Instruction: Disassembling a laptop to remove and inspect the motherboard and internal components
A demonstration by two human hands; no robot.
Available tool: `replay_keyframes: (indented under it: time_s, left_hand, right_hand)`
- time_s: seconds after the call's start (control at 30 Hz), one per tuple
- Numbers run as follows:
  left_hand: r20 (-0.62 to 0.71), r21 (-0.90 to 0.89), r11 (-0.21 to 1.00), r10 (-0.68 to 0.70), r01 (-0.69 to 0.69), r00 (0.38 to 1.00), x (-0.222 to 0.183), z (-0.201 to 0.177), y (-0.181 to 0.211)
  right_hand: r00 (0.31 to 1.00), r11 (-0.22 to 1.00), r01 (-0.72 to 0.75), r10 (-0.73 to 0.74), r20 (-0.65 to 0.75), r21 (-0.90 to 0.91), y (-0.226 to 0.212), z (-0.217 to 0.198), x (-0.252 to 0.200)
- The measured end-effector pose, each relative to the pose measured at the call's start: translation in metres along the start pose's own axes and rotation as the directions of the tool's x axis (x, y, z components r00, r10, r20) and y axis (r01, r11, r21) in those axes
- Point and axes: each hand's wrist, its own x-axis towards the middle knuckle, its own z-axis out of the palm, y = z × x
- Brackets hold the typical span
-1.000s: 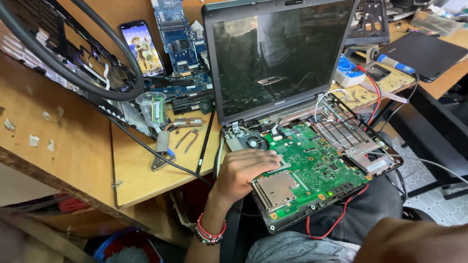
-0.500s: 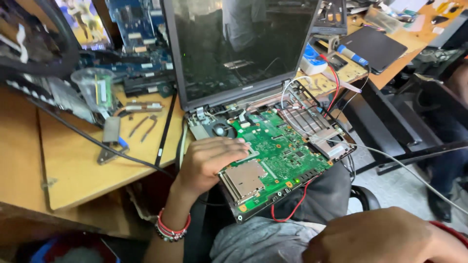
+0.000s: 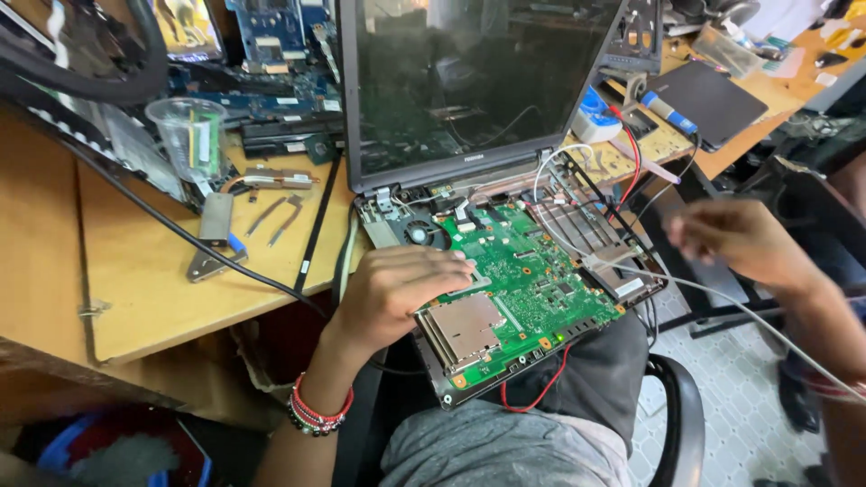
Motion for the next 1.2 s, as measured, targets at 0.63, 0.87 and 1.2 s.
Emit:
replay_keyframes:
  time_s: [0.63, 0.87, 1.2]
  left_hand:
    - [0.003, -0.023, 1.000, -0.001, 0.001, 1.000, -0.003, 0.001, -0.003]
    - [-0.001, -0.039, 0.999, 0.005, -0.005, 1.000, -0.002, 0.002, -0.002]
    - [0.017, -0.023, 1.000, -0.007, 0.007, 1.000, 0.000, 0.000, -0.001]
  right_hand:
    - [0.957, 0.894, 0.285, -0.248, -0.147, 0.345, 0.029, 0.045, 0.086]
    - [0.934, 0.901, 0.301, -0.212, -0.287, 0.312, 0.048, 0.050, 0.096]
    - [0.910, 0.870, 0.396, -0.328, -0.254, 0.294, 0.042, 0.041, 0.093]
